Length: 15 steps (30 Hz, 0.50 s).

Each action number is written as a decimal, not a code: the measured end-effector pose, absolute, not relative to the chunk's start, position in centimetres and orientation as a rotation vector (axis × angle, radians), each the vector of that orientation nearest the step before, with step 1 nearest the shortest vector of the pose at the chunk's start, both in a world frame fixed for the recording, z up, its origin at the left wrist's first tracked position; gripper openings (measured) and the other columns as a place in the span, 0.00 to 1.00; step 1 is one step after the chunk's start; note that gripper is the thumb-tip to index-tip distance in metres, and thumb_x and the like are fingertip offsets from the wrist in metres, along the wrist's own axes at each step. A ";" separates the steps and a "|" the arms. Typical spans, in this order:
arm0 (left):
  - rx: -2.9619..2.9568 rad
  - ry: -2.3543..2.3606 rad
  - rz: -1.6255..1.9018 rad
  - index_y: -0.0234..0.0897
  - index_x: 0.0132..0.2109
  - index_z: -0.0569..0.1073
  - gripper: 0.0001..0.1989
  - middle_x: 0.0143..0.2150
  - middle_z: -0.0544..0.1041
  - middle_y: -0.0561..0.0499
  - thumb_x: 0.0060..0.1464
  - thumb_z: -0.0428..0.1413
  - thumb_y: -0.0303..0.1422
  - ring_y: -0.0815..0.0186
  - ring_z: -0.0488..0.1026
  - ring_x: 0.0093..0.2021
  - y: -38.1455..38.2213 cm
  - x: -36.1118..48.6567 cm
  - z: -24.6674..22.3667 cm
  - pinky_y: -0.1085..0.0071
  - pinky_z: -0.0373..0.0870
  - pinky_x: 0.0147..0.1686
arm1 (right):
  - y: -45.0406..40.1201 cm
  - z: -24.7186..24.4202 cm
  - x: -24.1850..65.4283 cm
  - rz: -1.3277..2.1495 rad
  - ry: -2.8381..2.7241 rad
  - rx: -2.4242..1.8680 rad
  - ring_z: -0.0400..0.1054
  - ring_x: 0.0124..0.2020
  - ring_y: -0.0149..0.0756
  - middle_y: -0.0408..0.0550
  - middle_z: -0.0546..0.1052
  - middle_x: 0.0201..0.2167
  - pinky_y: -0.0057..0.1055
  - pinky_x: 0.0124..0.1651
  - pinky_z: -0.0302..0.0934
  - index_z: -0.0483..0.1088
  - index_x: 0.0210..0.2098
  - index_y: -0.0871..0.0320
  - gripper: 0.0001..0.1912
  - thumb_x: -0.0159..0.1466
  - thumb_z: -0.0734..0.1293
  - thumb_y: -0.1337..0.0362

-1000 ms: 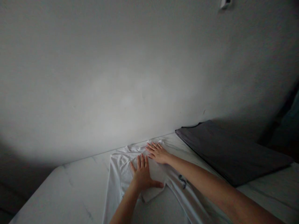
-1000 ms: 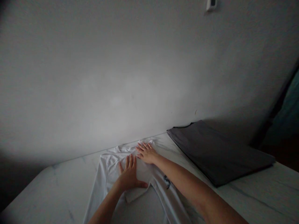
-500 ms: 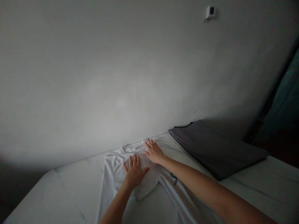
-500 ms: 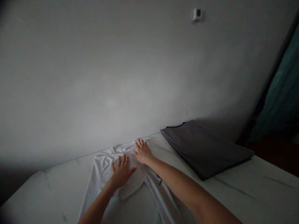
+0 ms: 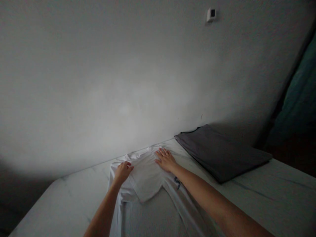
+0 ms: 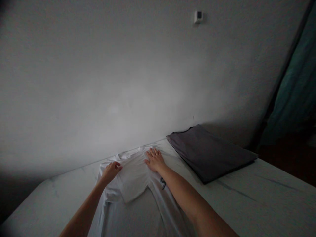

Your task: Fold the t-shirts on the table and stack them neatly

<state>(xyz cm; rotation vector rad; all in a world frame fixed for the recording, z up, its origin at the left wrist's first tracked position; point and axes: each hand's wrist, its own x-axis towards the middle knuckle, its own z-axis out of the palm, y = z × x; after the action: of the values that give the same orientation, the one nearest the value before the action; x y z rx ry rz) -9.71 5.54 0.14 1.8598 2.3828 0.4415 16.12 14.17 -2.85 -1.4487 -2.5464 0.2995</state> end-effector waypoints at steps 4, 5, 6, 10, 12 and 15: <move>1.811 2.378 0.422 0.34 0.33 0.72 0.09 0.35 0.79 0.47 0.54 0.53 0.36 0.62 0.75 0.38 6.7 -9.3 0.7 0.71 0.66 0.37 | 14.2 -3.1 16.3 0.328 -2.533 -1.437 0.34 0.71 0.49 0.54 0.45 0.71 0.47 0.69 0.31 0.49 0.69 0.57 0.35 0.69 0.50 0.45; 1.809 2.373 0.421 0.35 0.33 0.71 0.08 0.34 0.78 0.48 0.55 0.52 0.35 0.64 0.75 0.36 6.8 -9.3 0.7 0.73 0.66 0.35 | 14.2 -3.1 16.3 0.333 -2.528 -1.437 0.34 0.71 0.49 0.53 0.45 0.71 0.47 0.69 0.31 0.49 0.69 0.56 0.35 0.69 0.50 0.44; 1.809 2.371 0.418 0.35 0.33 0.70 0.08 0.33 0.78 0.49 0.55 0.52 0.35 0.65 0.74 0.35 6.7 -9.3 0.7 0.73 0.65 0.35 | 14.3 -3.2 16.3 0.335 -2.524 -1.438 0.34 0.71 0.49 0.53 0.44 0.71 0.47 0.69 0.31 0.49 0.69 0.56 0.35 0.69 0.49 0.44; 1.800 2.389 0.387 0.38 0.36 0.69 0.06 0.33 0.77 0.52 0.54 0.54 0.36 0.65 0.73 0.36 6.0 -9.4 0.8 0.73 0.65 0.35 | 14.4 -3.3 16.3 0.332 -2.518 -1.440 0.34 0.71 0.48 0.52 0.44 0.71 0.48 0.68 0.30 0.49 0.69 0.55 0.35 0.69 0.49 0.44; 1.774 2.449 0.372 0.38 0.38 0.70 0.07 0.36 0.77 0.49 0.54 0.54 0.36 0.61 0.73 0.39 5.4 -8.8 1.1 0.69 0.66 0.39 | 14.4 -3.3 16.3 0.325 -2.515 -1.434 0.34 0.71 0.48 0.52 0.44 0.71 0.48 0.68 0.30 0.49 0.69 0.55 0.35 0.69 0.50 0.44; 1.916 2.586 0.371 0.38 0.46 0.72 0.11 0.49 0.75 0.42 0.56 0.52 0.32 0.54 0.70 0.50 4.9 -6.1 1.5 0.60 0.65 0.48 | 14.3 -3.2 16.4 0.324 -2.519 -1.427 0.34 0.71 0.49 0.53 0.44 0.71 0.48 0.68 0.30 0.50 0.69 0.56 0.35 0.69 0.49 0.44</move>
<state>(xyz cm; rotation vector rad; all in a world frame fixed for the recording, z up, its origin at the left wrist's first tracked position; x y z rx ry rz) -6.09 4.86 1.48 1.9161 2.5862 0.3706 16.38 14.32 -3.23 -1.4271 -2.5187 0.3244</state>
